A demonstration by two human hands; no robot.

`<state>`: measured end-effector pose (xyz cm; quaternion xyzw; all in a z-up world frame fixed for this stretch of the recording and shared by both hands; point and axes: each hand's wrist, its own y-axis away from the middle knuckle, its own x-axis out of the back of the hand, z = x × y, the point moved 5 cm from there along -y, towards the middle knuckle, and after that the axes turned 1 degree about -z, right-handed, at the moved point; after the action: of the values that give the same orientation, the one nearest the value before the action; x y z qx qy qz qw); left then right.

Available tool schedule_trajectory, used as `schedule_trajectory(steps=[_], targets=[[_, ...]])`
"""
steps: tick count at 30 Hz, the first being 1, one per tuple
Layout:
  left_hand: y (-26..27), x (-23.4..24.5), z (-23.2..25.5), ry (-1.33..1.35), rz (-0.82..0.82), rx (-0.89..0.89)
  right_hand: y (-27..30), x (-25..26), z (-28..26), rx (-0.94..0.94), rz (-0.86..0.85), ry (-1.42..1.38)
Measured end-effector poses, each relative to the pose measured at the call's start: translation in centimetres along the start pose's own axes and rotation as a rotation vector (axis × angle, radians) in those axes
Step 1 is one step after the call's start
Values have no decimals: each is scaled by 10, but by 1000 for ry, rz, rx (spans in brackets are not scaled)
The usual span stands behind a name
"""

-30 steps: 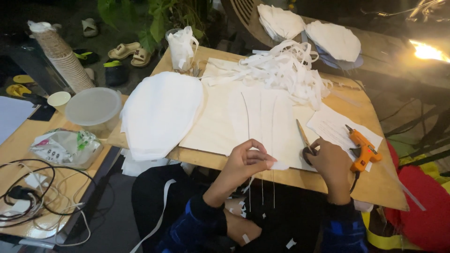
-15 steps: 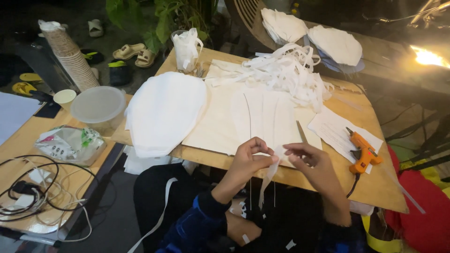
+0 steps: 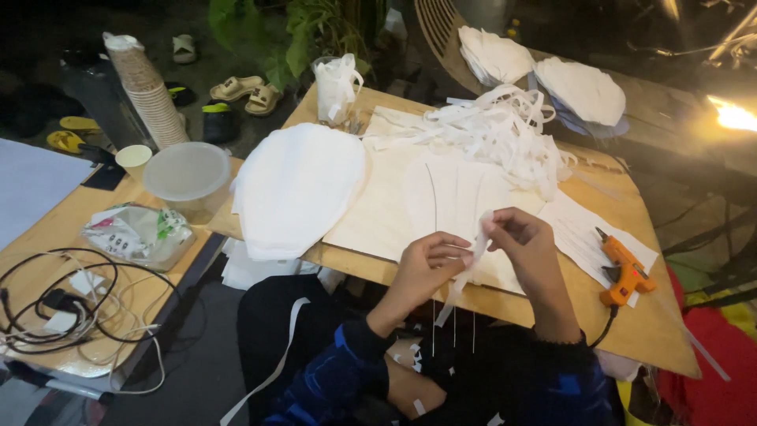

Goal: Gluing thin white fabric strips onto a larger white fabric piece using a hot glue gun and trimming with scissors.

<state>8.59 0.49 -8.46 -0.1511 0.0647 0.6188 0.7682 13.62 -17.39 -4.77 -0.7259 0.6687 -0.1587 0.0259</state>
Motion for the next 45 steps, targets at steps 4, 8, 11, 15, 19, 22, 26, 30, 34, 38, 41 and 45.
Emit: schedule_trajectory(steps=[4,8,11,15,19,22,26,30,34,38,41,45], targets=[[-25,23,4,-81,81,-113,-4,-10,-12,-3,8,-46],[-52,29,35,-180,46,-182,-18,-20,-4,-32,-19,12],[-94,44,9,-298,32,-173,-43,-20,22,-48,-29,47],[-116,86,-1,-675,146,-117,-86,-15,42,-79,-57,162],[-97,85,-3,-929,97,-163,-125,-11,49,-76,-80,292],[-104,87,-22,-1129,-33,-26,-140,-12,54,-103,-107,282],[-106,85,-28,-1183,-140,4,-152,-1,63,-104,-124,275],[-105,83,-33,-1194,-182,-14,-135,23,16,-36,-135,180],[-108,81,-46,-1238,-154,-92,-99,46,-53,29,-150,141],[-104,79,-46,-1247,-146,-77,-49,35,-135,1,68,341],[-106,79,-48,-1254,-144,-74,-37,36,-153,71,128,362],[-103,76,-44,-1265,-155,-57,-34,68,-141,263,100,511]])
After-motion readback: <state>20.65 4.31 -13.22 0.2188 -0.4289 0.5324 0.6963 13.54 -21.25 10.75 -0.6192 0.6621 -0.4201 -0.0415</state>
